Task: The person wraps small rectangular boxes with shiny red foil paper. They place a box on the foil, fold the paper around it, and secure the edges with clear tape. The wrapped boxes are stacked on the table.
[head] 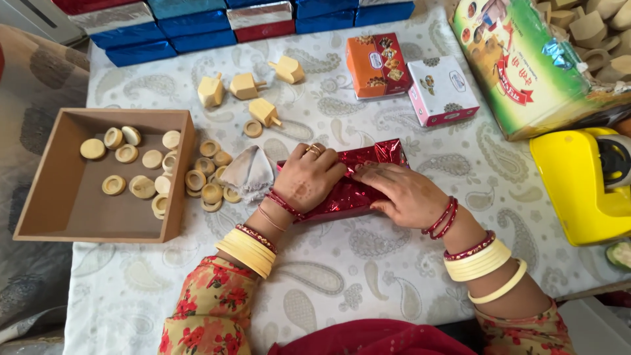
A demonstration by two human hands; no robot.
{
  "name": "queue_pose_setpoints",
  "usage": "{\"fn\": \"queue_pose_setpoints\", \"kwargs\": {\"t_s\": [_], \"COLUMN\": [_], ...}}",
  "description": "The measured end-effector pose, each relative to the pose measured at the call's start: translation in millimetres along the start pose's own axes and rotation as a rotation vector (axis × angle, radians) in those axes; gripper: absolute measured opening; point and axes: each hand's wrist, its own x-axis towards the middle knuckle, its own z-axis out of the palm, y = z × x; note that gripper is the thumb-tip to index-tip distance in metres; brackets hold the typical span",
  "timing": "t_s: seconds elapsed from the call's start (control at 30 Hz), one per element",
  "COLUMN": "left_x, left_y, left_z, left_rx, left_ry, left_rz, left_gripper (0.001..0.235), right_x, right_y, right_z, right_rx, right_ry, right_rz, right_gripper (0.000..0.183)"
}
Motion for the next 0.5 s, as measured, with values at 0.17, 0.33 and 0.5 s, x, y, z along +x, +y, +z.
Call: {"fn": "queue_pose_setpoints", "kwargs": {"t_s": [0.17, 0.33, 0.5], "left_x": [-1.5, 3.5, -0.2], "left_y": [1.3, 0.4, -4.0], "left_z": [9.1, 1.8, 3.5], "left_rx": [-0.02, -0.003, 0.037], "left_ry": [0.044, -0.026, 0.025], "left_rz": [0.019, 0.042, 0.009], "left_gripper": [0.015, 0.013, 0.012], "right_x": [0.1, 0.9, 3.3], "right_y": [-1.1, -3.2, -6.7], "right_z": [0.0, -3.4, -6.8], "right_rx": [0.016, 0.037, 0.049], "right_ry": [-0.002, -0.019, -0.016], "right_rz": [0.044, 0.043, 0.033], "right_gripper": [0.065, 0.065, 0.066]}}
